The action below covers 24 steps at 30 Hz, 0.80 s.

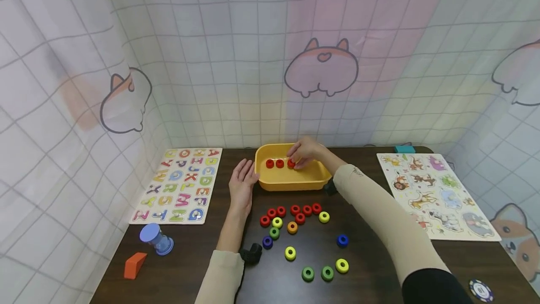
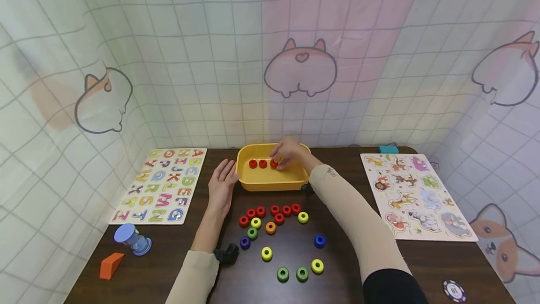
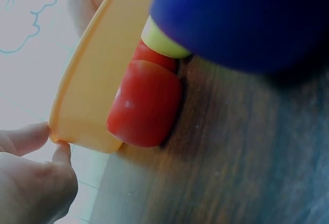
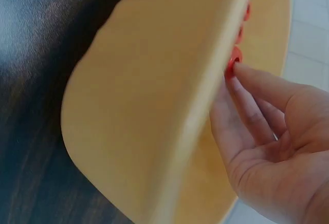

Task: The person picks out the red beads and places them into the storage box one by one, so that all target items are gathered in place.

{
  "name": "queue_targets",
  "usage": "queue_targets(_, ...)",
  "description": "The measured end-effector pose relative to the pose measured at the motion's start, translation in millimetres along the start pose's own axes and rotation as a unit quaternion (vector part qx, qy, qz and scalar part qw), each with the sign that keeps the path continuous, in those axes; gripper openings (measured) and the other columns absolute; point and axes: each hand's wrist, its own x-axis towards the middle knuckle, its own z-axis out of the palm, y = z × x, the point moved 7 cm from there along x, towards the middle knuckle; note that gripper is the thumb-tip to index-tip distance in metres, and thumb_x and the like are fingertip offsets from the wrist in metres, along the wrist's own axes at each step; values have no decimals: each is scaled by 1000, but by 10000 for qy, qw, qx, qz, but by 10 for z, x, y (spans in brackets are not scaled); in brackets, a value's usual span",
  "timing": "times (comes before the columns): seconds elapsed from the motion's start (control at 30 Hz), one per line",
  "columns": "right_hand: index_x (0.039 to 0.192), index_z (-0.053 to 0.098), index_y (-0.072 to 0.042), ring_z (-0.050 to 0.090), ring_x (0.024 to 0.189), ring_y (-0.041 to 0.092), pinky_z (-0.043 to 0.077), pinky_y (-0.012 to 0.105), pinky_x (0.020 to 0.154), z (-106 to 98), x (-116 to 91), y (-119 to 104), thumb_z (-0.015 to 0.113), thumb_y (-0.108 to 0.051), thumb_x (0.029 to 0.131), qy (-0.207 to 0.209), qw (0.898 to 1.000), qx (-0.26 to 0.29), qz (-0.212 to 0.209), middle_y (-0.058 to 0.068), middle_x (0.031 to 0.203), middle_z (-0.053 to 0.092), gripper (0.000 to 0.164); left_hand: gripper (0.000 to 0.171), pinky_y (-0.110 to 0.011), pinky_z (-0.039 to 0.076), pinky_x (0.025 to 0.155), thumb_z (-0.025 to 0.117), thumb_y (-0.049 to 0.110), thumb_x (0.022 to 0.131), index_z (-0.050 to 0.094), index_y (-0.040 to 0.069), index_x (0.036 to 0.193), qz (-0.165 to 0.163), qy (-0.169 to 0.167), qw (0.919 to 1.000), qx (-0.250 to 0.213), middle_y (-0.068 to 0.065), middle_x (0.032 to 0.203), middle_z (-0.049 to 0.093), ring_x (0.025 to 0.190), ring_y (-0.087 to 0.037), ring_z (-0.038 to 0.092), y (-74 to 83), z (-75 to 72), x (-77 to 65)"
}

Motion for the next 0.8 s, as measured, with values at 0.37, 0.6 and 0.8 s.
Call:
queue_targets(0.37,122,61,10,68,98,42,55,51,87,-64,-248,-93,66,6,87,232,9983,-221,-488,28,119,64,36,64,-32,45,103,55,-15,91,38,12,146,-14,94,9999,32,-12,148,41,140,-27,38,-56,-24,46)
queue_targets(0.6,108,71,0,72,88,34,59,48,78,41,-844,-308,71,3,85,1,9864,-753,-1462,13,102,72,23,63,-26,49,99,58,-13,90,41,14,145,84,282,9995,96,-13,148,43,135,-21,46,-141,-80,95)
queue_targets(0.8,103,74,-6,73,82,31,60,47,72,366,-1285,-186,71,3,85,-563,9785,-982,-1722,11,98,73,21,62,-27,49,98,56,-15,90,42,12,144,120,346,9993,78,-16,148,42,135,-23,46,-142,-84,96)
